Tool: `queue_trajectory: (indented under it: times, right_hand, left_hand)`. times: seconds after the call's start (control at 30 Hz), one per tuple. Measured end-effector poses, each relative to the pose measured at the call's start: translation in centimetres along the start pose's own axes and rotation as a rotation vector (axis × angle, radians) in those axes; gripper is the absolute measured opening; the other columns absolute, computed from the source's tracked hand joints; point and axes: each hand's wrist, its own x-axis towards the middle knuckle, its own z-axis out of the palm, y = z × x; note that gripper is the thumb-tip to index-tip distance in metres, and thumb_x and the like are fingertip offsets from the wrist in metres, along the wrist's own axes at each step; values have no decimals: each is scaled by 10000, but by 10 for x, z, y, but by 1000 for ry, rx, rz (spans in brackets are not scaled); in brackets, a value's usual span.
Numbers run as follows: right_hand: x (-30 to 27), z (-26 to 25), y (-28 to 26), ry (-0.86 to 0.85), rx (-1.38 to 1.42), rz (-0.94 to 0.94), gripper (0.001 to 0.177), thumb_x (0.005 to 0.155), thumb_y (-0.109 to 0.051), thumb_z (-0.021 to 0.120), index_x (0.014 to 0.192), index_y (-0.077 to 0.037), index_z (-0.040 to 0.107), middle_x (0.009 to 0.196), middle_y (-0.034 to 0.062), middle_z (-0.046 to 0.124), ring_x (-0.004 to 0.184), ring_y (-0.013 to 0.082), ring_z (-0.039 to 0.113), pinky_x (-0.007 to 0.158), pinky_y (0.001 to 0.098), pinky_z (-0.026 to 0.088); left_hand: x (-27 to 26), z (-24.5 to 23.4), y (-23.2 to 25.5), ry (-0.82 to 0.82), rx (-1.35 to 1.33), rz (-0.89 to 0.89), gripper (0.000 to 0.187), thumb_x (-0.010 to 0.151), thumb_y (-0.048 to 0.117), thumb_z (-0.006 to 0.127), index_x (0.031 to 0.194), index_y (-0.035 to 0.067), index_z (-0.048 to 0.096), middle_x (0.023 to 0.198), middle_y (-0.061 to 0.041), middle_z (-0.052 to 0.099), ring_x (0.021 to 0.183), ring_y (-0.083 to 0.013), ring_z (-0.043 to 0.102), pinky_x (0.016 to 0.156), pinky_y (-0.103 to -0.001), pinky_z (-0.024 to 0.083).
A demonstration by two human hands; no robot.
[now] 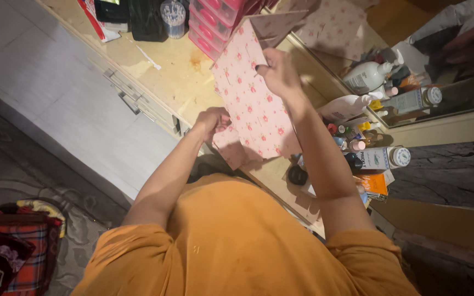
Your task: The person assembles a pink floral-patterned cardboard box on a cluttered countertop. They fold the sides, tuck flaps, and secure the structure by hand, then repeat the process with another identical box.
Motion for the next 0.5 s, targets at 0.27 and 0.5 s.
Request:
queue_trajectory:
  times: [0.27, 0.5]
  right_hand:
    - [0, 8, -4, 14, 280, 23, 252, 836, 18, 626, 1070, 19, 719, 955, 111, 794, 847, 129, 734, 753, 277, 556]
    - [-8, 0, -18, 51, 72, 135, 242, 813, -70, 680, 1043, -38, 750, 899, 104, 785, 802, 171, 735, 752, 317, 541]
  left_hand:
    - [-50, 32, -44, 24, 166, -1, 169, 825, 18, 797, 954, -36, 703, 870, -123, 709, 760, -194, 710, 673, -315, 629]
    - [-45, 43, -76, 142, 113, 153, 88, 847, 13, 764, 876, -58, 719, 800, -145, 726, 666, -196, 726, 609, -306, 630]
